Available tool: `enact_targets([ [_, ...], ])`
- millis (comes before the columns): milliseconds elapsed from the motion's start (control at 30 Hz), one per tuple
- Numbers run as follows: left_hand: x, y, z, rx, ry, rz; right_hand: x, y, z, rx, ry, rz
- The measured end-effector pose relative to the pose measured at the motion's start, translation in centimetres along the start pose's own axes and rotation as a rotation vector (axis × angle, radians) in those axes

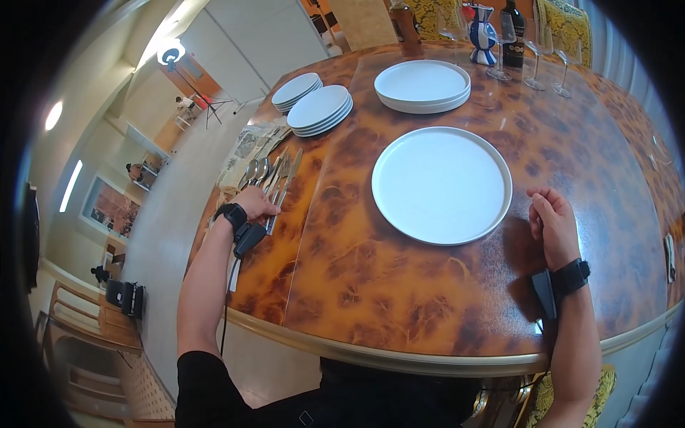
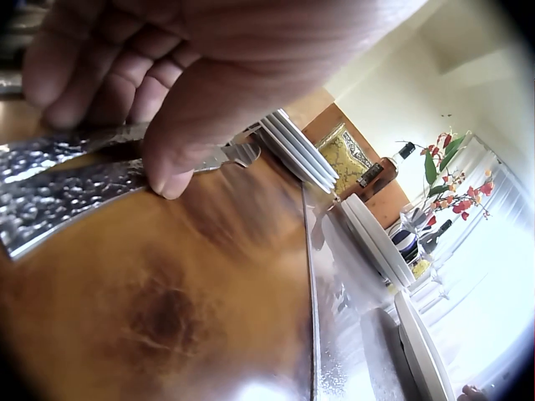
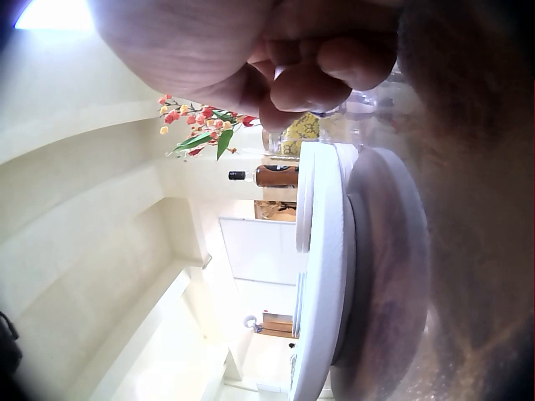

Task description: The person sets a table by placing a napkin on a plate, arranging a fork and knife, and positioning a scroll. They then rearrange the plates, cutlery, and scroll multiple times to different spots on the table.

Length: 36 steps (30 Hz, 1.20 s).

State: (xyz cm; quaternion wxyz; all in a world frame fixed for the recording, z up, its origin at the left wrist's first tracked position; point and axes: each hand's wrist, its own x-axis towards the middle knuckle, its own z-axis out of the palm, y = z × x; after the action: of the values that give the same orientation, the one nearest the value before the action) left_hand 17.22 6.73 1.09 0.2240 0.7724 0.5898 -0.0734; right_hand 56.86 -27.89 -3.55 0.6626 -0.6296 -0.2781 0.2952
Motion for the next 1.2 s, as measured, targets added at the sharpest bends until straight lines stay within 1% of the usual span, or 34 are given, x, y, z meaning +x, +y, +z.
enact_targets([
  [100,1.4,-0.8,0.1,0.089,-0.011,0.044,0.0,0.0,0.0,-0.011,0.0,0.005],
  [200,1.7,-1.0,0.0,0.023,-0.042,0.052,-0.1,-0.1,0.0,-0.015,0.007,0.016],
  [400,2.2,-1.6,0.1,-0.007,-0.056,0.101,-0.1,-0.2,0.0,-0.024,-0.003,0.022],
  [500,2.2,-1.7,0.1,-0.046,-0.067,0.091,-0.2,-0.3,0.1,-0.013,-0.008,0.021],
  [667,2.6,-1.9,0.2,-0.012,-0.061,0.122,-0.2,-0.4,0.1,-0.003,-0.011,0.023],
  [700,2.1,-1.3,0.1,-0.002,-0.055,0.127,-0.1,-0.2,0.0,-0.006,-0.01,0.024],
  [800,0.9,0.8,-0.2,0.237,0.008,-0.001,-0.1,-0.2,0.0,-0.01,-0.009,0.023],
  [900,0.9,0.8,0.1,0.29,0.137,0.005,-0.1,-0.2,0.0,-0.01,-0.009,0.023],
  [1100,0.8,1.1,0.1,0.295,0.125,0.006,-0.2,-0.3,0.0,-0.006,-0.009,0.031],
  [1200,0.5,1.3,-0.1,0.286,0.071,-0.004,-0.4,-0.6,0.2,-0.002,-0.006,0.034],
])
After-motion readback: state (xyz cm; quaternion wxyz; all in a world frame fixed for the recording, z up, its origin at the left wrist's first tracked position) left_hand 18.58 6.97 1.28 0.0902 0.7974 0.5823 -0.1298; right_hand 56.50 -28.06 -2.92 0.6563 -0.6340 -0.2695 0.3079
